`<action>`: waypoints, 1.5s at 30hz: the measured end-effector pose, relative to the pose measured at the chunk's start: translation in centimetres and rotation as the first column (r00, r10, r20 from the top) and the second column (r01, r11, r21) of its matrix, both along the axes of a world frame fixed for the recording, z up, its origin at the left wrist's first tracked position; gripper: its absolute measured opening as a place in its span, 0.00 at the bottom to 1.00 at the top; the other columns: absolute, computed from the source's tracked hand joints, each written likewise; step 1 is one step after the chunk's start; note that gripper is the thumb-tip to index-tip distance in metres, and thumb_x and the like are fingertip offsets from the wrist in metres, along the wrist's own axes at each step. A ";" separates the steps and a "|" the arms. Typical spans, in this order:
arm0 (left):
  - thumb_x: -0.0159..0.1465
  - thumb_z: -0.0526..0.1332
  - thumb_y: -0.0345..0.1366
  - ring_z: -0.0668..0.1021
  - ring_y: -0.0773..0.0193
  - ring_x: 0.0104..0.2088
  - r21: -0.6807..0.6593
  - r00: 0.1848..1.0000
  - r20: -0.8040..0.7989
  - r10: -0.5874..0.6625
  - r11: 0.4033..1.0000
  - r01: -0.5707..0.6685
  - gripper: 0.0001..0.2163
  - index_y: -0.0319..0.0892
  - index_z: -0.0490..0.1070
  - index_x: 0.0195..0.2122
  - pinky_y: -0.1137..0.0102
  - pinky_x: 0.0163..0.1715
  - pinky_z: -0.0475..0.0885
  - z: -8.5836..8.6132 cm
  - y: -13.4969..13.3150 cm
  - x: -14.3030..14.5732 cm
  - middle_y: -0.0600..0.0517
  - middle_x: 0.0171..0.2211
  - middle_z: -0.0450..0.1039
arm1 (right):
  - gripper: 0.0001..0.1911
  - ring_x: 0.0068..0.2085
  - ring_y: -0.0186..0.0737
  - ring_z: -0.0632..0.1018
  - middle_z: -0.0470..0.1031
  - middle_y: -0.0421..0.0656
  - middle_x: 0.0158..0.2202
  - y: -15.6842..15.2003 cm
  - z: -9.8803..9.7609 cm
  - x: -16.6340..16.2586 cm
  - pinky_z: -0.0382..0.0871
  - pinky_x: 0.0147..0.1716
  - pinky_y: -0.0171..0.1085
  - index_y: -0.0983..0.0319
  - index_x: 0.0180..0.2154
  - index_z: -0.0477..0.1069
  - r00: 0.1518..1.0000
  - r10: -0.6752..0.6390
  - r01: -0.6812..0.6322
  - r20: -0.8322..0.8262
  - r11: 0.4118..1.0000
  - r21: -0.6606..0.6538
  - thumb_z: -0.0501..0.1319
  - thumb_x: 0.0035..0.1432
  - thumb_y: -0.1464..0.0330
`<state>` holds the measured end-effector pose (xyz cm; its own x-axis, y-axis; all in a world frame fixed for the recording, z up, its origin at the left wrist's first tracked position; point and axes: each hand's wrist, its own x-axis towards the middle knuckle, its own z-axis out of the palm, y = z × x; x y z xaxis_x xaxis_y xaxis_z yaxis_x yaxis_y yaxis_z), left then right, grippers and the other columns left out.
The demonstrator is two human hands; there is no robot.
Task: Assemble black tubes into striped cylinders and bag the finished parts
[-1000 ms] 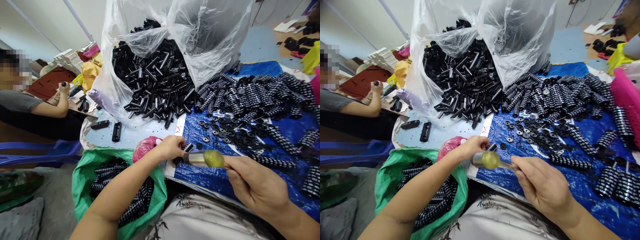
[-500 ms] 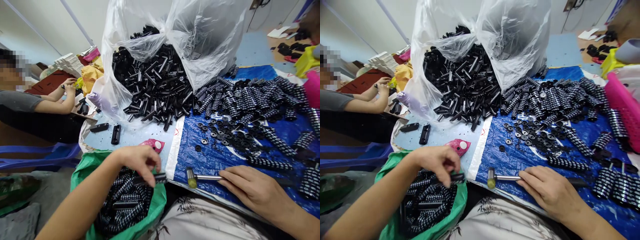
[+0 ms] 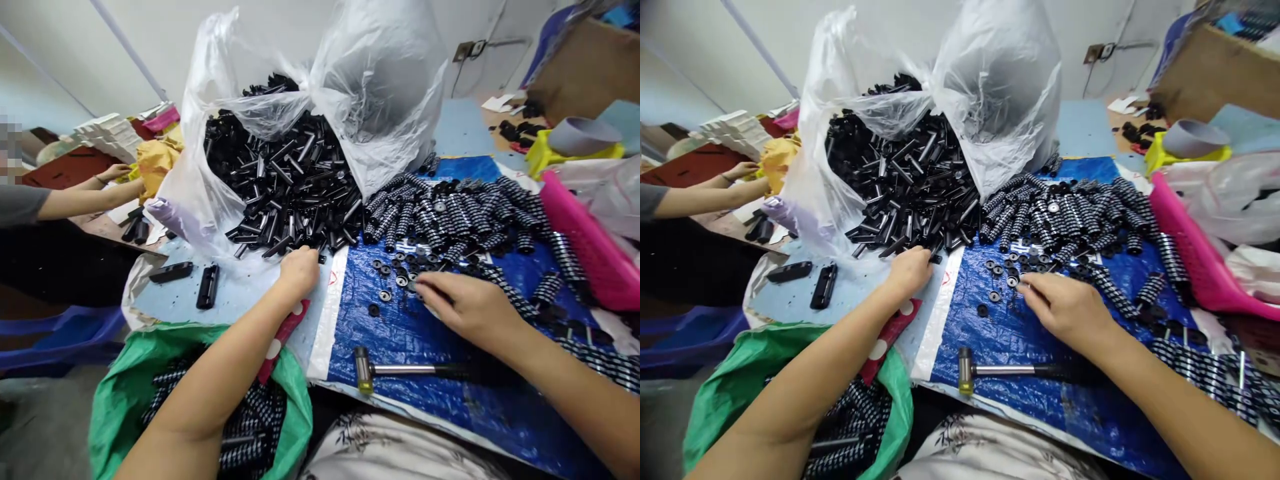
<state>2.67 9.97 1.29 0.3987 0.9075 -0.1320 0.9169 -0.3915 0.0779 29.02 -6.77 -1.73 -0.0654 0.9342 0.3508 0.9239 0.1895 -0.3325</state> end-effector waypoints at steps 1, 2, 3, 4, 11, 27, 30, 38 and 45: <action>0.64 0.55 0.27 0.79 0.50 0.46 0.000 1.000 0.005 0.009 1.000 -0.009 0.11 0.39 0.78 0.39 0.62 0.46 0.70 0.0 0.2 -0.1 0.40 0.43 0.78 | 0.17 0.41 0.45 0.81 0.82 0.46 0.43 1.7 0.3 0.4 0.72 0.40 0.41 0.58 0.46 0.77 0.994 -0.088 0.091 0.057 0.995 -0.050 0.52 0.69 0.59; 0.63 0.54 0.27 0.79 0.50 0.46 0.002 1.000 0.007 0.023 1.000 -0.023 0.12 0.39 0.78 0.38 0.63 0.45 0.70 0.1 0.3 -0.4 0.40 0.42 0.78 | 0.18 0.41 0.47 0.81 0.82 0.47 0.43 3.3 0.6 0.8 0.71 0.40 0.42 0.59 0.47 0.77 0.986 -0.139 0.146 0.090 0.987 -0.072 0.50 0.70 0.60; 0.63 0.54 0.27 0.79 0.50 0.45 0.005 0.999 0.009 0.040 0.999 -0.040 0.12 0.40 0.78 0.38 0.63 0.44 0.70 0.3 0.3 -0.8 0.41 0.41 0.79 | 0.19 0.42 0.48 0.80 0.81 0.49 0.43 5.0 1.0 1.2 0.69 0.40 0.42 0.60 0.48 0.76 0.978 -0.172 0.183 0.118 0.979 -0.089 0.49 0.70 0.62; 0.62 0.55 0.28 0.80 0.50 0.45 0.010 0.998 0.008 0.058 0.998 -0.058 0.12 0.41 0.78 0.39 0.64 0.43 0.70 0.6 0.2 -1.3 0.41 0.40 0.80 | 0.19 0.44 0.49 0.79 0.80 0.51 0.44 6.6 1.3 1.4 0.68 0.41 0.43 0.61 0.48 0.76 0.973 -0.183 0.199 0.142 0.974 -0.107 0.48 0.69 0.64; 0.59 0.55 0.32 0.73 0.63 0.24 -0.202 0.755 0.593 0.281 0.959 -0.197 0.07 0.44 0.72 0.35 0.70 0.27 0.66 1.8 -3.5 -5.0 0.55 0.22 0.72 | 0.16 0.40 0.53 0.79 0.79 0.54 0.39 12.7 1.4 1.2 0.66 0.40 0.46 0.60 0.48 0.75 0.954 -0.236 0.285 0.185 0.905 -0.315 0.52 0.62 0.69; 0.60 0.66 0.49 0.69 0.74 0.17 -0.707 0.043 0.704 0.709 0.693 0.139 0.19 0.42 0.70 0.44 0.76 0.20 0.57 1.6 -9.2 -0.9 0.56 0.27 0.75 | 0.28 0.36 0.45 0.81 0.79 0.45 0.37 3.1 0.8 -0.9 0.76 0.35 0.43 0.59 0.60 0.57 0.533 -0.305 0.136 -0.789 0.951 -0.276 0.52 0.64 0.51; 0.61 0.66 0.50 0.66 0.75 0.17 -0.717 0.074 0.694 0.716 0.677 0.167 0.18 0.42 0.69 0.44 0.77 0.20 0.56 1.5 -10.2 0.1 0.58 0.23 0.71 | 0.23 0.26 0.40 0.76 0.75 0.41 0.29 0.1 0.8 -2.9 0.72 0.25 0.39 0.58 0.46 0.70 0.001 -0.345 -0.045 -0.939 0.938 -0.344 0.54 0.63 0.47; 0.63 0.61 0.51 0.65 0.75 0.15 -0.683 0.216 0.731 0.647 0.690 0.241 0.18 0.42 0.66 0.43 0.76 0.18 0.56 1.0 -13.0 3.0 0.59 0.24 0.70 | 0.24 0.20 0.31 0.65 0.66 0.36 0.23 -1.1 2.2 -5.4 0.63 0.19 0.33 0.59 0.40 0.73 -0.221 -0.364 -0.139 -0.905 0.930 -0.340 0.62 0.58 0.45; 0.60 0.66 0.49 0.68 0.71 0.22 -0.603 0.258 0.791 0.555 0.778 0.176 0.15 0.41 0.69 0.33 0.73 0.24 0.64 1.0 -14.4 4.8 0.56 0.25 0.70 | 0.23 0.21 0.33 0.68 0.68 0.36 0.24 -2.0 3.0 -7.6 0.67 0.21 0.34 0.57 0.41 0.74 -0.282 -0.300 -0.057 -0.911 0.953 -0.297 0.60 0.60 0.45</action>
<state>7.51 -4.38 2.27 0.3885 0.8880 -0.2458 0.0939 0.2273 0.9693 21.40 -8.75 1.27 0.3015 0.8989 -0.3177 -0.5898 -0.0860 -0.8030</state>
